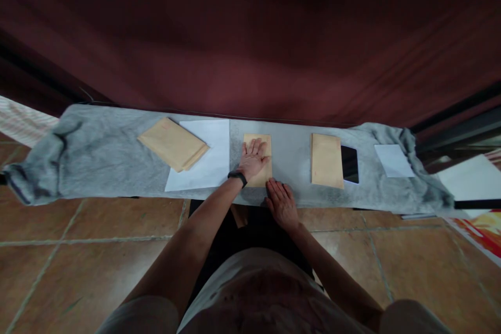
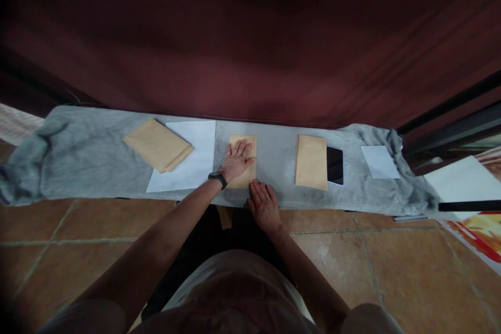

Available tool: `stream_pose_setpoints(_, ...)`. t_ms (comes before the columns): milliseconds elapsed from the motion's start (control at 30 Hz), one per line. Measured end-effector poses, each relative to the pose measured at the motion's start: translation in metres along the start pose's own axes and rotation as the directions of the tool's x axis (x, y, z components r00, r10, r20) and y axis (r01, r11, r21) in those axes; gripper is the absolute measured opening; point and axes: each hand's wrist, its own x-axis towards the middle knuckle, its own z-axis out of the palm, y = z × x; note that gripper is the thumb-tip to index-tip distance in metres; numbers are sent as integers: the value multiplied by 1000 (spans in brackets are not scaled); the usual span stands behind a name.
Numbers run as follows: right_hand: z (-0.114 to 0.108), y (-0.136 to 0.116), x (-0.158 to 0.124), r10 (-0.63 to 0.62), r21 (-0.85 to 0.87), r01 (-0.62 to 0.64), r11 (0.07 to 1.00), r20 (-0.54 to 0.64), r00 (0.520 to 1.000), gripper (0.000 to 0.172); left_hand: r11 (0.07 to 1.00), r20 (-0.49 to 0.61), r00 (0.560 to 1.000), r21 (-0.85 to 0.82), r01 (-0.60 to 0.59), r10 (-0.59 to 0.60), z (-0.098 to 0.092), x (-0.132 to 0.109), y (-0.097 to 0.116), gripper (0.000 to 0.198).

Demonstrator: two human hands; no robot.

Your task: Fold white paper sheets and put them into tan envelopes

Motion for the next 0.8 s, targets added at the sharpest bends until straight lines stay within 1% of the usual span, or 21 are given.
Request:
stream_pose_setpoints(167, 0, 0, 0, 4, 1, -4, 1000, -1, 1000, 56, 1000, 32, 999, 19, 7, -7, -1, 7, -1, 65)
stream_pose_setpoints(333, 0, -1, 0, 17, 4, -17, 1000, -5, 1000, 56, 996, 53, 995, 32, -82, 80, -2, 0, -1, 59)
stream_pose_setpoints(533, 1, -2, 0, 20, 14, -20, 1000, -11, 1000, 55, 985, 57, 984, 31, -168, 166, -2, -24, 5, 57)
stream_pose_setpoints(667, 2, -1, -1, 20, 14, -20, 1000, -6, 1000, 53, 974, 67, 972, 14, -226, 225, -5, -45, 13, 56)
stream_pose_setpoints(800, 5, 1, -2, 16, 23, -15, 1000, -34, 999, 50, 968, 55, 967, 2, -250, 250, -8, -67, 18, 56)
